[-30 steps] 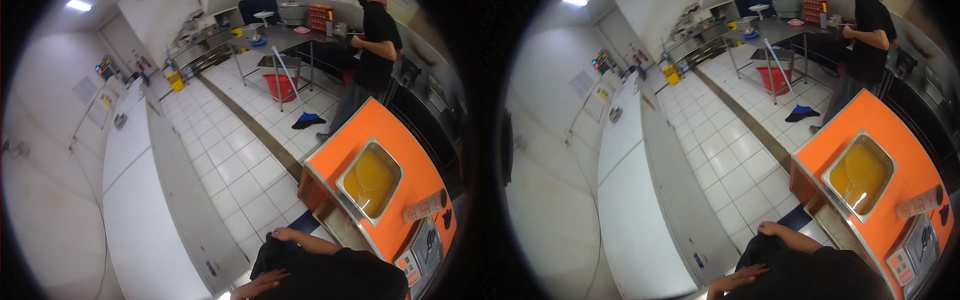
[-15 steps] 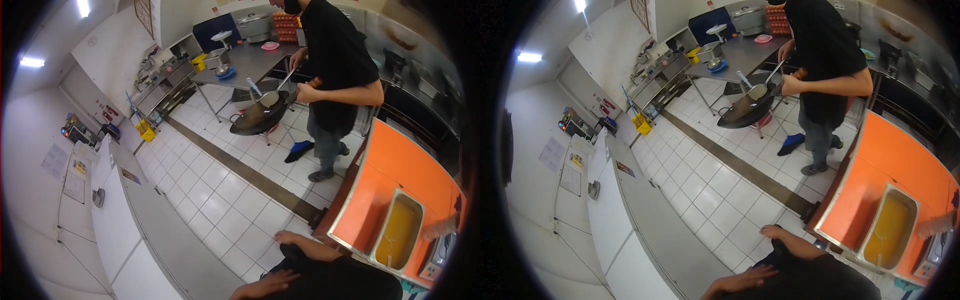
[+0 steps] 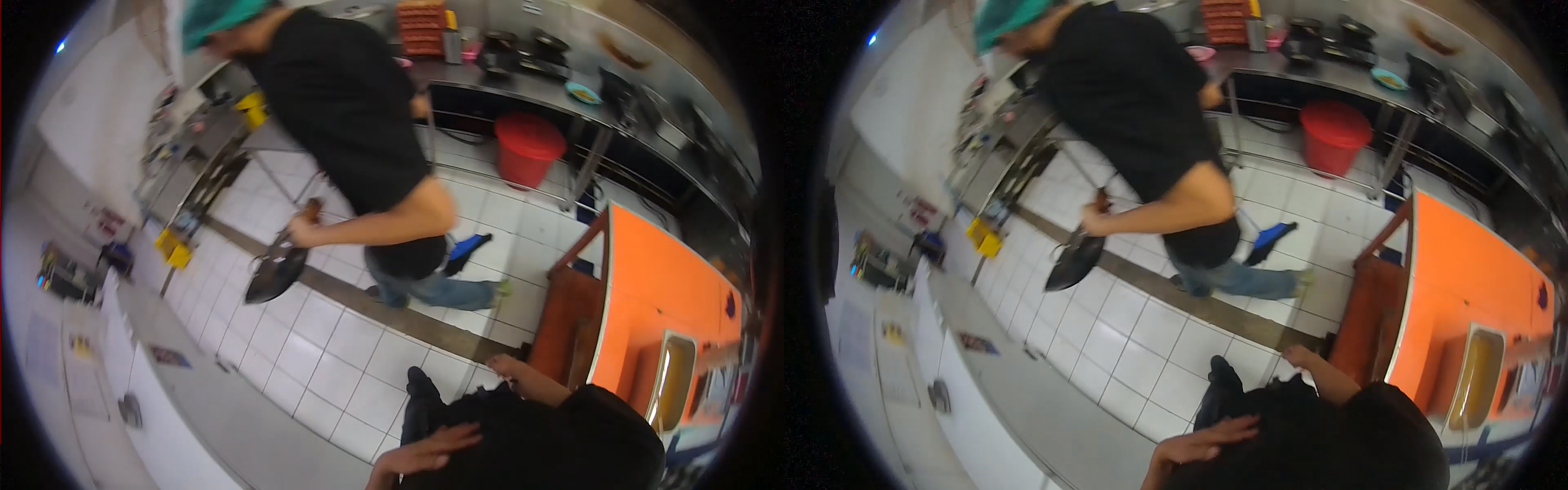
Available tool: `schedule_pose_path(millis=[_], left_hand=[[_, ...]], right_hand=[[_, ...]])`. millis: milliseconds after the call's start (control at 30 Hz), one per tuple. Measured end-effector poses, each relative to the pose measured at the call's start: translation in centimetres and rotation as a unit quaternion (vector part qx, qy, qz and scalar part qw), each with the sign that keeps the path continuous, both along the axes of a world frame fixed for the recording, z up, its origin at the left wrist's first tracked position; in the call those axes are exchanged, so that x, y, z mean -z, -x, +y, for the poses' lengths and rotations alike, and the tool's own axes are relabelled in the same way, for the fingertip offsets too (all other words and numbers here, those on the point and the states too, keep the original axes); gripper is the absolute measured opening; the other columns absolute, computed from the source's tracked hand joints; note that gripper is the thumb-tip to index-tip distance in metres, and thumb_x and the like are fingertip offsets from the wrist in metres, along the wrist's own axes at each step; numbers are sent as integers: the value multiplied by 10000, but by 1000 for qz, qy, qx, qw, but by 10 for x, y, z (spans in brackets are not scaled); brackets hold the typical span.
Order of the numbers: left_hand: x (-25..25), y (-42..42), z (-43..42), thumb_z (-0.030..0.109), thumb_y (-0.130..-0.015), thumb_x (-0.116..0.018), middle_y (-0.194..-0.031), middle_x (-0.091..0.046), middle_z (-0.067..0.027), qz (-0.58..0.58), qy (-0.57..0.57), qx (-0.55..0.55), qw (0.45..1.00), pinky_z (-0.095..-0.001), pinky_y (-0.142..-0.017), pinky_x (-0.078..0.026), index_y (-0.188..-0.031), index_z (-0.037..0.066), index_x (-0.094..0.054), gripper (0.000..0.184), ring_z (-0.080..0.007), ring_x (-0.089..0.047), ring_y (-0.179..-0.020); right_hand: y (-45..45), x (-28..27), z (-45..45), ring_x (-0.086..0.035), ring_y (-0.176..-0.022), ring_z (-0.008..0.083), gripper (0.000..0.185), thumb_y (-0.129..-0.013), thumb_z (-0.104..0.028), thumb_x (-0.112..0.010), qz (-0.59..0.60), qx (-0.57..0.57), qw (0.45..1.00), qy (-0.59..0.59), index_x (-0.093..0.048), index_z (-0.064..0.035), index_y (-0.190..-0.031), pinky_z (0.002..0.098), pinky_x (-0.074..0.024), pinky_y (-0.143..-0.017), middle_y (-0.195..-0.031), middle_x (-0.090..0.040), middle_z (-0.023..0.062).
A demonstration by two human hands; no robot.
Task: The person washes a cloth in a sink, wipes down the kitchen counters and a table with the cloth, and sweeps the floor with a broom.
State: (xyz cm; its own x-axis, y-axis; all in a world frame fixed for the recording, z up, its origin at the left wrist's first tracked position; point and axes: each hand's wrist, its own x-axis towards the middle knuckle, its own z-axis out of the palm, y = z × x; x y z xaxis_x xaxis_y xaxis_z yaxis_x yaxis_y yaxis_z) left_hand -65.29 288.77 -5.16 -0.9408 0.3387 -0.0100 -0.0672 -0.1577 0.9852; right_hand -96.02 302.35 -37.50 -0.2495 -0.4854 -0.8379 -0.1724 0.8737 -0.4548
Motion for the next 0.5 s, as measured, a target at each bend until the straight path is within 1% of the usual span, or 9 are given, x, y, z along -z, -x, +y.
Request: schedule_pose_path(millis=[33,67,133,167,233,267,367,433,500], left_hand=[[11,4,-23,524,-1004,-379,-1618,-138,-168,-85,115,6,990,-663,-1126,14,-1542,189,-276,642,-345,-105,-1497],[25,7,-43,524,-1004,-379,-1618,-138,-168,-82,104,23,991,-663,-1126,14,-1542,189,-276,642,-345,-105,-1497],[44,11,-88,471,-1001,-444,-1583,-216,-226,-214,211,-13,954,-584,-1157,-126,-1518,143,-329,624,-367,-179,-1479],[43,18,-111,471,-1001,-444,-1583,-216,-226,-213,210,-3,954,-584,-1157,-126,-1518,143,-329,624,-367,-179,-1479],[38,31,-157,458,-986,-471,-1559,-276,-220,-251,450,-45,856,-611,-1131,-204,-1489,212,-392,565,-411,-281,-1428],[39,36,-179,458,-986,-471,-1559,-276,-220,-255,448,-37,856,-611,-1131,-204,-1489,212,-392,565,-411,-281,-1428],[20,67,-252,413,-978,-522,-1435,-472,-228,-197,320,-196,906,-369,-1093,-363,-1423,123,-477,533,-382,-471,-1314],[12,92,-296,341,-980,-539,-1434,-474,-231,-191,297,-211,912,-370,-1100,-355,-1414,89,-479,506,-363,-458,-1332],[16,117,-335,217,-982,-556,-1405,-513,-213,-183,281,-251,908,-354,-1093,-361,-1404,43,-485,462,-297,-477,-1327]], right_hand=[[4,-2,-15,-661,-770,237,464,-927,-433,-548,-26,87,996,-18,-610,-88,-1231,399,-562,-601,-975,-660,122],[8,-3,-29,-640,-763,213,505,-932,-457,-562,-46,176,983,-32,-568,-110,-1298,388,-553,-569,-1030,-637,110],[27,-13,-67,-635,-818,228,512,-932,-467,-565,-64,227,972,-1,-558,-116,-1305,407,-553,-621,-1068,-625,110],[39,-18,-88,-633,-845,236,516,-932,-471,-567,-69,235,969,22,-553,-119,-1308,416,-553,-646,-1087,-619,109],[64,-25,-142,-628,-900,251,524,-931,-481,-571,-71,241,965,70,-542,-126,-1315,434,-553,-697,-1125,-607,109],[80,-30,-173,-626,-927,259,528,-931,-486,-573,-71,245,962,97,-537,-129,-1318,443,-553,-723,-1144,-601,109],[124,-96,-288,-633,-992,261,456,-960,-442,-552,-72,242,954,159,-552,-134,-1296,445,-552,-777,-1170,-600,84],[168,-104,-373,-640,-945,226,429,-939,-374,-608,-60,241,946,209,-559,-146,-1299,444,-546,-760,-1087,-635,54],[214,-108,-458,-640,-888,188,532,-901,-292,-657,-50,241,936,250,-486,-136,-1380,394,-538,-666,-1019,-653,57]])
